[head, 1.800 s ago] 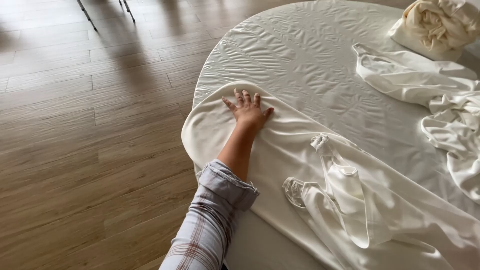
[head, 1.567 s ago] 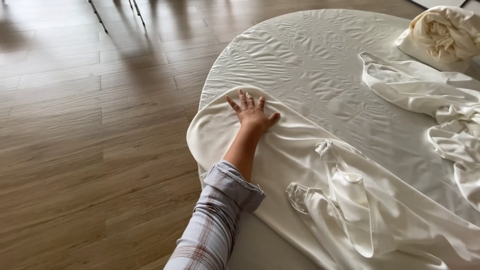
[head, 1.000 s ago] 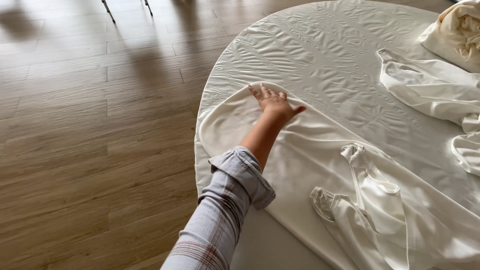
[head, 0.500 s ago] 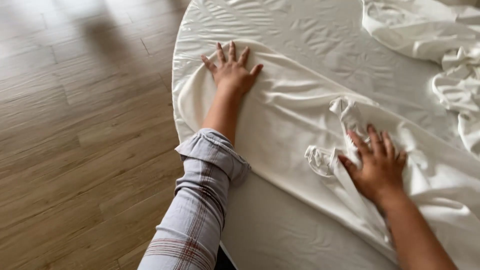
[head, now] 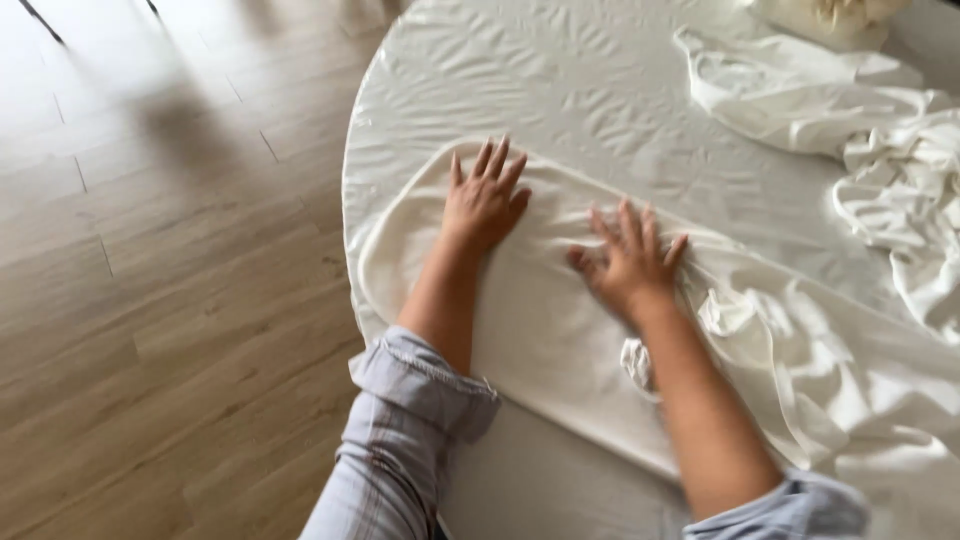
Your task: The person folds a white cloth on a round table, smoothing it out and rolling it into a compact bundle. They then pick up another white cloth, unfold it, and begin folding it in a similar manner.
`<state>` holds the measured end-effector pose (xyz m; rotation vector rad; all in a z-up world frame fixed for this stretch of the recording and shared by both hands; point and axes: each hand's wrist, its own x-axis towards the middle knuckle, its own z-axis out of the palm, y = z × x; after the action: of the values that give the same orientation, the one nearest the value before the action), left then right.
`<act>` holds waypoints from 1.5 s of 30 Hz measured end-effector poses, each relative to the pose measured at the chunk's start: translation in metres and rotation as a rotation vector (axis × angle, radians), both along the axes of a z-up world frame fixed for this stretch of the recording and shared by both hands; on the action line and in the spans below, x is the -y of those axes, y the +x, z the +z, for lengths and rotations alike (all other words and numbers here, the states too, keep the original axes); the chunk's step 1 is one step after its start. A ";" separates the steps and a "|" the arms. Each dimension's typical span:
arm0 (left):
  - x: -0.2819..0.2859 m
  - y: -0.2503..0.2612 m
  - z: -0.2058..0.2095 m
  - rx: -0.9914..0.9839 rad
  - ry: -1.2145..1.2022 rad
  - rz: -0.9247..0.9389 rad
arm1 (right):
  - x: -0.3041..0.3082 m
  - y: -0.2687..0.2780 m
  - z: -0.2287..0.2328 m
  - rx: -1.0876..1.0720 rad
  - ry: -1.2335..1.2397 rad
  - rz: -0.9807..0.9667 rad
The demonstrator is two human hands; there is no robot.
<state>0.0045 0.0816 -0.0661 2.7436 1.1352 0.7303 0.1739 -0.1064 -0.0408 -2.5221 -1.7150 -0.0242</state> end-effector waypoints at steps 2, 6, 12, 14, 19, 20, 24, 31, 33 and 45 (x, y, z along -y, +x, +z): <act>-0.005 0.000 0.005 -0.095 -0.065 0.044 | -0.002 -0.004 0.007 -0.018 -0.038 -0.018; -0.017 0.018 0.009 -0.315 -0.238 0.129 | 0.007 -0.012 0.019 -0.074 -0.102 -0.066; 0.011 -0.003 0.058 -0.315 -0.263 0.116 | 0.021 -0.017 0.029 -0.066 -0.002 -0.074; 0.008 -0.004 0.051 -0.278 -0.261 0.109 | 0.029 -0.019 0.025 0.042 0.146 0.052; 0.018 -0.009 0.064 -0.302 -0.275 0.144 | 0.029 -0.034 0.015 -0.141 0.034 0.203; 0.017 -0.009 0.065 -0.317 -0.287 0.147 | 0.031 -0.038 0.019 -0.104 -0.056 0.158; 0.014 -0.009 0.062 -0.333 -0.290 0.147 | 0.043 -0.045 0.031 -0.024 -0.137 0.003; 0.015 -0.010 0.064 -0.313 -0.308 0.142 | 0.053 -0.050 0.039 -0.053 -0.312 -0.131; 0.010 -0.006 0.068 -0.335 -0.381 0.150 | 0.051 -0.054 0.056 -0.178 -0.447 -0.241; 0.014 -0.011 0.071 -0.305 -0.399 0.120 | 0.018 -0.058 0.083 -0.012 -0.321 -0.216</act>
<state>-0.0063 0.0676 0.0045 2.5102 1.3392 0.0709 0.1162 -0.1246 0.0424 -2.9176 -1.5399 0.2720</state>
